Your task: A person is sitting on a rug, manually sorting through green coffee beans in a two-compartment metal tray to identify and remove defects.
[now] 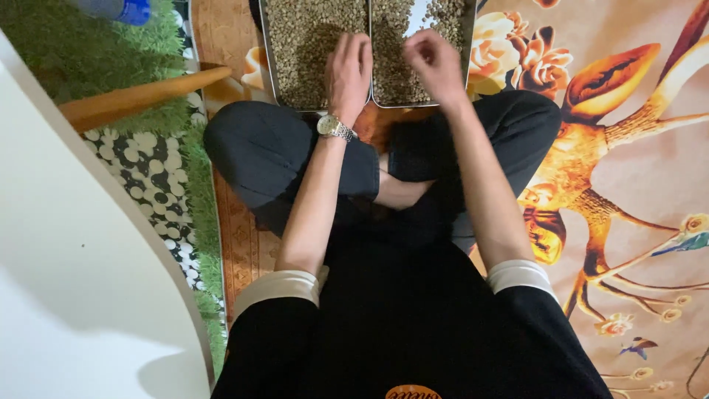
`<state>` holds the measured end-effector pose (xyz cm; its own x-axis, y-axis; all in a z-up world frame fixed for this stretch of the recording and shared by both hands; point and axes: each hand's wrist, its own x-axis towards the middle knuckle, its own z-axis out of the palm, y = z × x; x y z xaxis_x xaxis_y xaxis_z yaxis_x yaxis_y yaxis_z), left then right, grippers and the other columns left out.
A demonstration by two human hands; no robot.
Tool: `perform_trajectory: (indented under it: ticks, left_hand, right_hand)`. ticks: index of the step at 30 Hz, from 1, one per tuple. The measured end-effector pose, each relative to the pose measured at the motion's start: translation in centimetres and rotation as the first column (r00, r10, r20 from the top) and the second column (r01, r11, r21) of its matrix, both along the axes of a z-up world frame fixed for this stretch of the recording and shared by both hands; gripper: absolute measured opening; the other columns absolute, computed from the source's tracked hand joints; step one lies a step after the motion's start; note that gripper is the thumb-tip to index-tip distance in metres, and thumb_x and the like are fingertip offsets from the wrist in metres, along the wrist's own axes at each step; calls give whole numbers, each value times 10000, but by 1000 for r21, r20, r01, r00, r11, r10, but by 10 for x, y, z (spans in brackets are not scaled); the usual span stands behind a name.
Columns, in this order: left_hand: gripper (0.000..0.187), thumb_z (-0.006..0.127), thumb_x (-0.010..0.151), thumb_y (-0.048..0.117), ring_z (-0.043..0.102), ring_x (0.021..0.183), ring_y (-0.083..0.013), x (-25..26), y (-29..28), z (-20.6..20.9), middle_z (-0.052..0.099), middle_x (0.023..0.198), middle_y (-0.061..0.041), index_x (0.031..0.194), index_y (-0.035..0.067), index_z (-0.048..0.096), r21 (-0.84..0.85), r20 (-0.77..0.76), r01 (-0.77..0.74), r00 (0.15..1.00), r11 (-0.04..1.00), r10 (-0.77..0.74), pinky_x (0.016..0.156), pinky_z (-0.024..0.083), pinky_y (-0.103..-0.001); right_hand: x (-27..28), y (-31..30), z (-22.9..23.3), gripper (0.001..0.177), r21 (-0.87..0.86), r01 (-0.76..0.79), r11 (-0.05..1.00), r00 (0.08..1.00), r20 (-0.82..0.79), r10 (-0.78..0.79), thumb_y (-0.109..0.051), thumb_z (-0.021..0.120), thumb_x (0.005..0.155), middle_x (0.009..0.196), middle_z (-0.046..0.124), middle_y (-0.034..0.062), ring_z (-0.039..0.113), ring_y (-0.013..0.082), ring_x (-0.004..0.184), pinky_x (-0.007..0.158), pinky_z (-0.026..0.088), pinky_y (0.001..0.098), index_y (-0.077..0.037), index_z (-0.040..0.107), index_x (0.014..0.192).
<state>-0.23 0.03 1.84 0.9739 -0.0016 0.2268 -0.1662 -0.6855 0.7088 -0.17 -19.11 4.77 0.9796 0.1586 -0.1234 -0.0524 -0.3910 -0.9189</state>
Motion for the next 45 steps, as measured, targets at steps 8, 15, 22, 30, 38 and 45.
perform_trajectory:
  ticks: [8,15,22,30,38,45]
  left_hand:
    - [152,696,901,105,561,969,-227,-23,-37,-12,575,1029,-52,1043,92,645,214,-55,421,906,882,-419,861,458,-376]
    - [298,731,829,69,555,1020,-271,-26,-40,-19,565,1084,-99,1110,57,634,284,-137,506,862,814,-488,916,438,-398]
    - [200,697,850,71,569,1033,-289,-28,-45,-33,575,1056,-85,1034,76,619,220,-192,492,868,842,-457,922,451,-442]
    - [255,716,825,32,580,962,-293,-28,-40,-17,562,1030,-87,1025,88,569,148,-147,454,888,879,-435,880,486,-437]
    - [138,697,901,105,612,845,-268,-26,-39,-20,626,949,-79,1000,87,603,134,-71,370,929,919,-363,803,510,-407]
    - [133,689,894,49,637,717,-219,-22,-36,-9,665,831,-55,951,78,572,13,-19,314,949,949,-314,724,527,-370]
  right_hand:
    - [-30,-44,2,188,-354,4,935,993,109,37,45,702,859,896,633,82,599,203,716,649,506,324,-12,649,1030]
    - [-34,-34,3,331,-587,-90,805,964,151,218,18,692,727,1033,593,127,609,374,925,770,524,444,-63,613,1039]
    - [-38,-38,-18,259,-677,-41,735,957,184,223,-60,714,750,1009,605,124,601,345,934,770,530,417,-69,632,995]
    - [-39,-36,-21,146,-705,-21,709,953,200,227,-83,741,803,980,616,89,627,305,887,714,546,398,-103,663,924]
    - [-42,-35,-24,104,-716,-40,697,969,143,202,-86,727,833,969,632,106,634,321,892,722,544,416,-78,662,914]
    - [-39,-31,-4,64,-540,-48,840,988,99,120,-41,723,842,850,632,108,604,302,765,682,500,408,-36,676,886]
